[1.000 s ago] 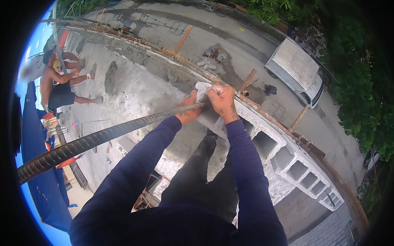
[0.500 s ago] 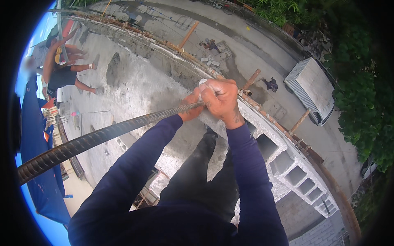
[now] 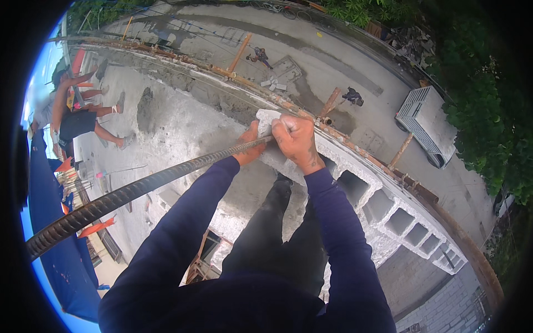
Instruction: The person scoops wet cement with a trowel and spreads it along the top of a partially built wall. They then pick up hollow concrete blocks and place them onto the mortar bed, adjusting each block into position.
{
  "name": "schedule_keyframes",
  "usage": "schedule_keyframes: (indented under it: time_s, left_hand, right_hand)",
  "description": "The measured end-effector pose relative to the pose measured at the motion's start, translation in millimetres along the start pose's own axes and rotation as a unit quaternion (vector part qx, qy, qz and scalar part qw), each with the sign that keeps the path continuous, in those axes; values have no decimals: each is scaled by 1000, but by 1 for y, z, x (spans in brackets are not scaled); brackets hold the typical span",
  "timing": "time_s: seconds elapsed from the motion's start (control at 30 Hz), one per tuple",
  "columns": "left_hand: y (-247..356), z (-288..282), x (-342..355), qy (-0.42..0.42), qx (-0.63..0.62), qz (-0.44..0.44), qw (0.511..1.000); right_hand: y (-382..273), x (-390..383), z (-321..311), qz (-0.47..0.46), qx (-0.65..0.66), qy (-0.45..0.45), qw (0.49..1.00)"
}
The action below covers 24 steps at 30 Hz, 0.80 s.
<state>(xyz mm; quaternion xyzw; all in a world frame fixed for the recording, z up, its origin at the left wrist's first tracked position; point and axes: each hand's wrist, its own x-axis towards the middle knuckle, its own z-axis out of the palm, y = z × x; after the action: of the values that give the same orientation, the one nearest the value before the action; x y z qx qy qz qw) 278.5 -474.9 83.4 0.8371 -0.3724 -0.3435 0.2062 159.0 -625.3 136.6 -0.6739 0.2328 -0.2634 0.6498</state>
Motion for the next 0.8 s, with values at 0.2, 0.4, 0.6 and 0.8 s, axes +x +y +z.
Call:
schedule_keyframes:
  time_s: [0.2,0.4,0.6,0.8]
  left_hand:
    - [8,-13,1,-70,-26,-12,997]
    - [14,-39,5,-129,96,-39,986]
    - [15,-43,7,-153,61,-20,986]
    - [7,-41,9,-151,44,-7,988]
  right_hand:
    - [-27,-120,-98,221,-323,250,886]
    - [-6,-185,-128,331,-471,240,782]
    - [13,-200,-128,411,-443,178,776]
    - [12,-203,-129,376,-456,187,785]
